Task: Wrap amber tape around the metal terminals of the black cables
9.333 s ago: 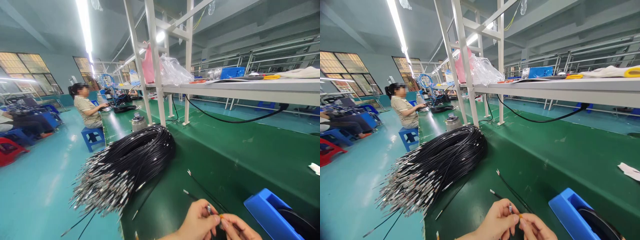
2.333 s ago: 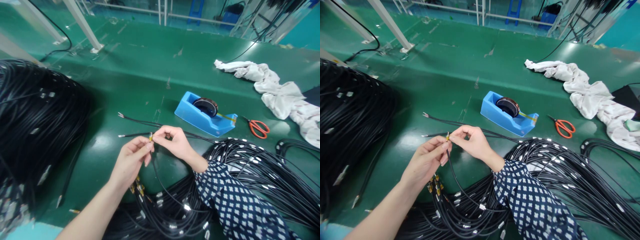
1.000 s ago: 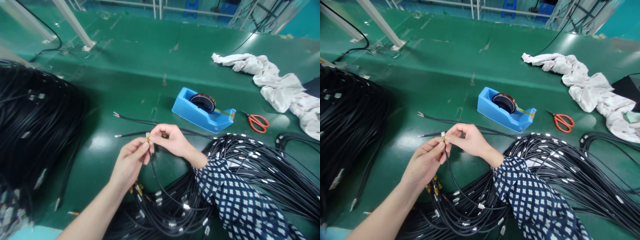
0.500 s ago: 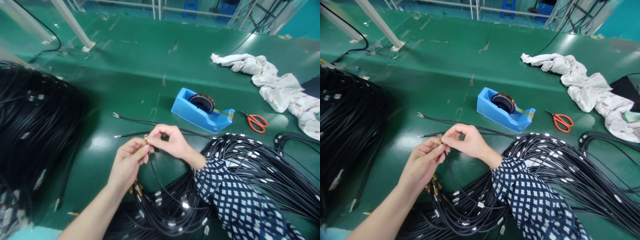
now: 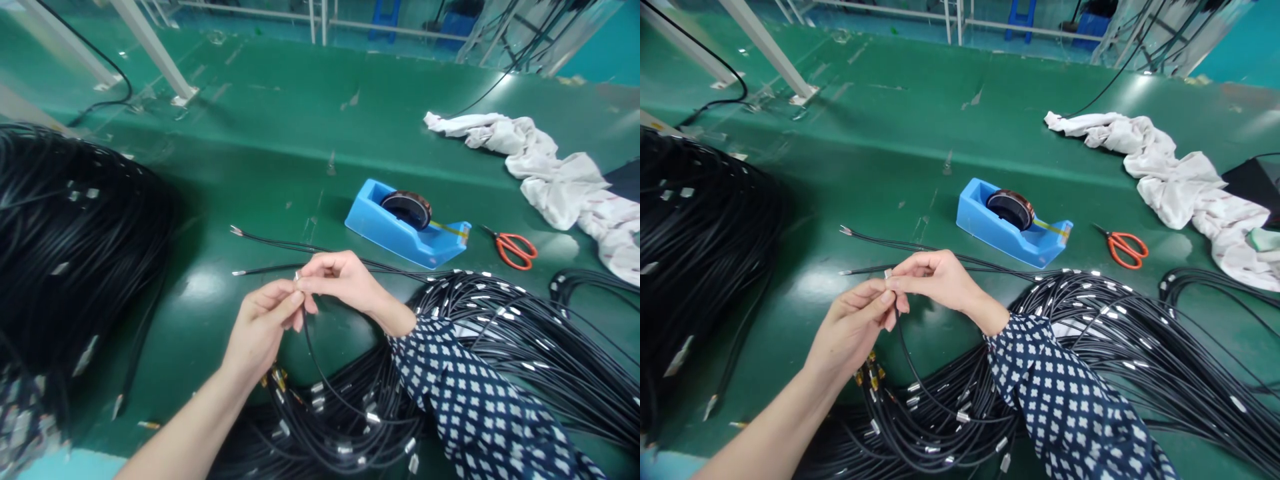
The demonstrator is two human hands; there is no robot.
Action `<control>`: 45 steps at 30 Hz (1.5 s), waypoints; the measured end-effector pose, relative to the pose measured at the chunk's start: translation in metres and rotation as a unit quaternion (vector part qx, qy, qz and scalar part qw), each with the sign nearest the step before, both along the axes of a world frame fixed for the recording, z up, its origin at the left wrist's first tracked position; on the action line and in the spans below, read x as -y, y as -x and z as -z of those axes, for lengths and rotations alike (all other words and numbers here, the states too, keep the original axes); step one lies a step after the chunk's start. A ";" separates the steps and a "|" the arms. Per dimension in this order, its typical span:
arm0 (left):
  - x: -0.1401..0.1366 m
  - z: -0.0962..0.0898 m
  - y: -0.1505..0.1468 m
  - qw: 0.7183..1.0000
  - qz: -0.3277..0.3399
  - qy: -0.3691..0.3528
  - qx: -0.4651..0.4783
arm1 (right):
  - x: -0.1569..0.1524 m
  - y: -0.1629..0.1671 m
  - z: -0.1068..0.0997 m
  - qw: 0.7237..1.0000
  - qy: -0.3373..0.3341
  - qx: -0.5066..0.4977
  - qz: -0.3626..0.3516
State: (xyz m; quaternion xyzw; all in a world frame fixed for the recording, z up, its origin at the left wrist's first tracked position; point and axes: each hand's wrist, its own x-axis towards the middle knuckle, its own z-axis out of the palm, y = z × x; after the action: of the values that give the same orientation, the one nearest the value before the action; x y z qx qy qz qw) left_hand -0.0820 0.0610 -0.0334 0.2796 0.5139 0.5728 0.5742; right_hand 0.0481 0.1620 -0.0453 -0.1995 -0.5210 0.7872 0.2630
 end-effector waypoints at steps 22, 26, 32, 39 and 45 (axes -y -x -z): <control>-0.008 0.006 0.005 0.995 0.068 0.008 -0.079 | -0.006 -0.003 -0.002 0.945 -0.307 0.098 0.050; -0.006 0.000 0.011 0.983 0.088 0.035 -0.156 | -0.009 -0.004 0.005 0.909 -0.358 0.197 0.086; 0.010 -0.007 0.007 0.951 0.041 0.059 -0.300 | -0.006 0.000 0.014 0.750 -0.512 0.406 0.098; -0.002 -0.002 0.016 0.974 -0.022 -0.023 -0.225 | -0.004 -0.004 0.008 0.829 -0.442 0.297 0.171; -0.015 -0.002 0.025 0.979 -0.160 -0.099 -0.078 | -0.001 -0.005 0.004 0.863 -0.441 0.242 0.041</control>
State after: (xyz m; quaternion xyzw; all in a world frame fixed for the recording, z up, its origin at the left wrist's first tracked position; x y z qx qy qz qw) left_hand -0.1068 0.0762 -0.0316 0.2932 0.5359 0.6817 0.4026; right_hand 0.0529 0.1631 -0.0497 -0.2681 -0.8523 0.3908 0.2212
